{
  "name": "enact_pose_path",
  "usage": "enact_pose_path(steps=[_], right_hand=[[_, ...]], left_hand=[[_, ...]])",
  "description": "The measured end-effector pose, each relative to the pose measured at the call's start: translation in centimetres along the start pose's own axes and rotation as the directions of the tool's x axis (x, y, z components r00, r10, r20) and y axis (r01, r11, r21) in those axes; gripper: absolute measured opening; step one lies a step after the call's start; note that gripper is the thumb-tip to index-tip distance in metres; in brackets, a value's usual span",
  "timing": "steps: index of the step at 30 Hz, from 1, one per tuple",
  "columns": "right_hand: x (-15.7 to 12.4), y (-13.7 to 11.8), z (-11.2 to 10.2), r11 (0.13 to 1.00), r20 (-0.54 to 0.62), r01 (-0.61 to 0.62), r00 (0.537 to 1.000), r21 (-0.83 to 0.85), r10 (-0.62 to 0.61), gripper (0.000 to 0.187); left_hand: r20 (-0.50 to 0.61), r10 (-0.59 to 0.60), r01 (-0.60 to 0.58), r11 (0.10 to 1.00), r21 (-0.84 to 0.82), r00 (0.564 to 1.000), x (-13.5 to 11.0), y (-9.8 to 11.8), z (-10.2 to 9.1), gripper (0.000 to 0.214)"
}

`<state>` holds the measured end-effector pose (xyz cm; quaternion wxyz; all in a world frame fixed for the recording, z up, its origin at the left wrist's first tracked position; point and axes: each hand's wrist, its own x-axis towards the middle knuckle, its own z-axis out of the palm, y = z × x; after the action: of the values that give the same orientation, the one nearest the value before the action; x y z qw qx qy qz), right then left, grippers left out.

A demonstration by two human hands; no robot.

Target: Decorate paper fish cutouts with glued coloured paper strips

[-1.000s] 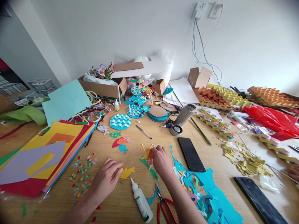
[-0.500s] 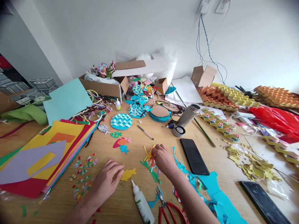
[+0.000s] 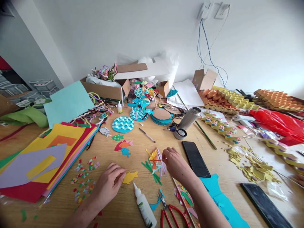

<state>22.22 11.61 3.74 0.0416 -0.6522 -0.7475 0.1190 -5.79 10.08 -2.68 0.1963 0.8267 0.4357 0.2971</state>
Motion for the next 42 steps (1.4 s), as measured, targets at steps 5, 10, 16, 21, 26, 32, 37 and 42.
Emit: enact_pose_path(steps=[5,10,16,21,26,32,37,42], right_hand=[[-1.8,-1.1,-0.8,0.979,-0.057,-0.135,0.988,0.153,0.145,0.014],[-3.3,-3.3,0.2,0.754,0.075,-0.308,0.942,0.580,0.326,0.015],[-6.2,-9.8,4.0,-0.078,0.420,-0.415,0.867,0.906,0.269,0.038],[-7.9,-14.4,7.3,-0.301,0.550,-0.474,0.793,0.827,0.262,0.047],[-7.8,-16.2,8.6,-0.342,0.578,-0.480,0.759,0.808,0.301,0.050],[-7.7,-17.3,8.8,-0.326,0.570,-0.472,0.736,0.819,0.365,0.049],[-7.6,-17.2,8.7,-0.317,0.556,-0.458,0.723,0.830,0.411,0.049],[-7.5,-17.3,9.6,-0.278,0.540,-0.464,0.730,0.841,0.418,0.050]], left_hand=[[-0.018,-0.010,0.009,1.000,-0.029,1.000,0.0,0.2,-0.1,0.017],[-0.039,-0.012,0.009,0.998,-0.069,0.999,0.1,0.4,-0.3,0.016],[-0.161,-0.026,0.012,0.996,-0.083,0.987,0.1,0.1,-0.8,0.018],[-0.205,-0.065,0.048,0.995,-0.085,0.977,0.2,0.1,-1.6,0.022],[-0.057,-0.066,0.063,0.996,-0.056,0.996,-0.1,0.5,-2.2,0.036],[0.051,-0.108,0.104,0.992,0.077,0.993,-0.4,0.7,-2.9,0.040],[0.016,-0.104,0.103,0.994,0.035,0.994,-0.4,1.1,-3.4,0.038],[0.148,-0.039,0.054,0.994,-0.100,0.988,-0.6,1.4,-3.5,0.045]])
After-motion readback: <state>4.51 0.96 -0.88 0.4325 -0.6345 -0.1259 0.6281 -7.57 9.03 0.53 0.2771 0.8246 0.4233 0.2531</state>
